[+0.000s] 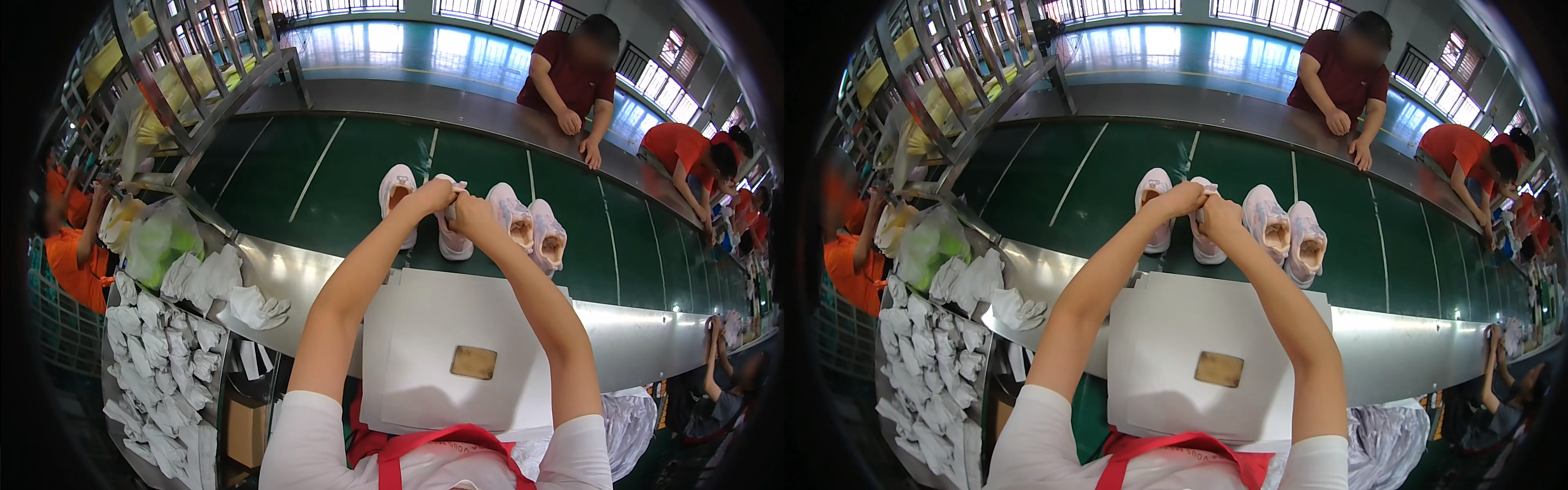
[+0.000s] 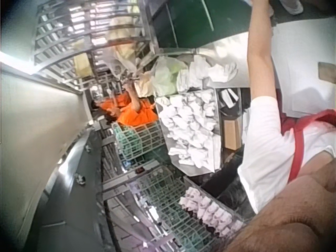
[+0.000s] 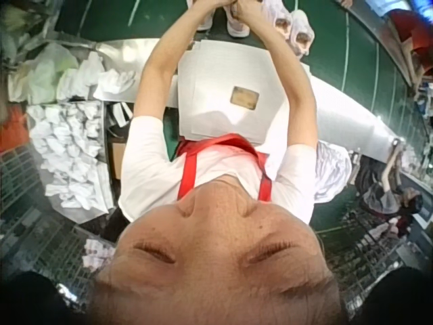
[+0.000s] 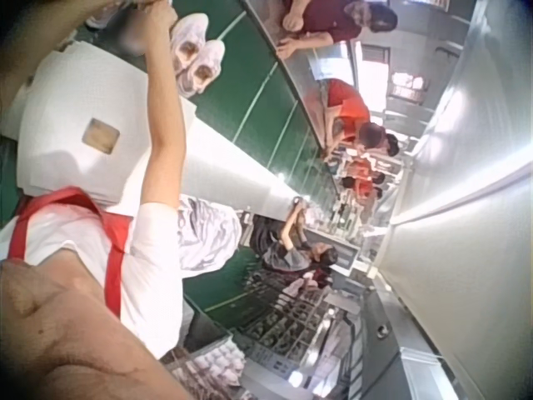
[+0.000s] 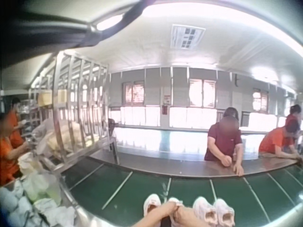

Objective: The person folds white tissue paper and places it on a metal table. They then pick up pairs of pink shoes from a conveyor belt, stuff the paper inside them, and place the shoes back on the belt. The person repeats this process for multiple pairs of shoes.

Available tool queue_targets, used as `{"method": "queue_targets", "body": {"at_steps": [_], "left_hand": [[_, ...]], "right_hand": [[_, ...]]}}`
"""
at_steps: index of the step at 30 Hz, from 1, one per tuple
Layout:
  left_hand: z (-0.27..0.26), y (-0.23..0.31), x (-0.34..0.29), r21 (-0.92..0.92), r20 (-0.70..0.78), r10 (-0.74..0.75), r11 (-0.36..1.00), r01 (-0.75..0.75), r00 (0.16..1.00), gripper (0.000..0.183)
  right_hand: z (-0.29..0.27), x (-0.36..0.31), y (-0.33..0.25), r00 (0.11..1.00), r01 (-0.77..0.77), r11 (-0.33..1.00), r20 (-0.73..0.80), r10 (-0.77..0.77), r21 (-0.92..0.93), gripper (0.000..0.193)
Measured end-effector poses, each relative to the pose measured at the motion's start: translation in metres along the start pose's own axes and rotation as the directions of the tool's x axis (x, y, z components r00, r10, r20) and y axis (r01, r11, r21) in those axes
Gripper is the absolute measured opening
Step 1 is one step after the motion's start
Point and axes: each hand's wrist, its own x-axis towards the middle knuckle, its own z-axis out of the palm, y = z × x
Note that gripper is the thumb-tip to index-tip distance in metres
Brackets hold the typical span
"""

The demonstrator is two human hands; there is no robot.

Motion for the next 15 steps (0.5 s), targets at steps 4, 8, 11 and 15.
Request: {"method": "queue_targets", "body": {"at_steps": [4, 8, 11, 15], "left_hand": [[0.003, -0.008, 0.0, 0.0, 0.017, -0.022, 1.0, 0.022, 1.0, 0.028], [0.015, 0.003, 0.008, 0.01, -0.008, 0.029, 1.0, -0.028, 1.0, 0.024], [0.028, -0.027, 0.019, 0.013, -0.004, 0.131, 0.991, -0.131, 0.991, 0.022], [0.023, -0.024, 0.004, -0.15, 0.096, 0.266, 0.956, -0.25, 0.959, 0.05]], "right_hand": [[-0.034, 0.012, 0.003, 0.898, 0.03, 0.998, 0.437, -0.048, 0.047, 0.047], [0.025, 0.026, 0.026, 0.957, 0.289, 0.866, 0.119, -0.264, -0.407, 0.016], [0.043, 0.027, 0.025, 0.982, 0.186, 0.956, 0.012, -0.189, -0.225, 0.018], [-0.022, 0.0, 0.03, 0.991, -0.083, 0.984, -0.091, 0.098, 0.16, 0.046]]}}
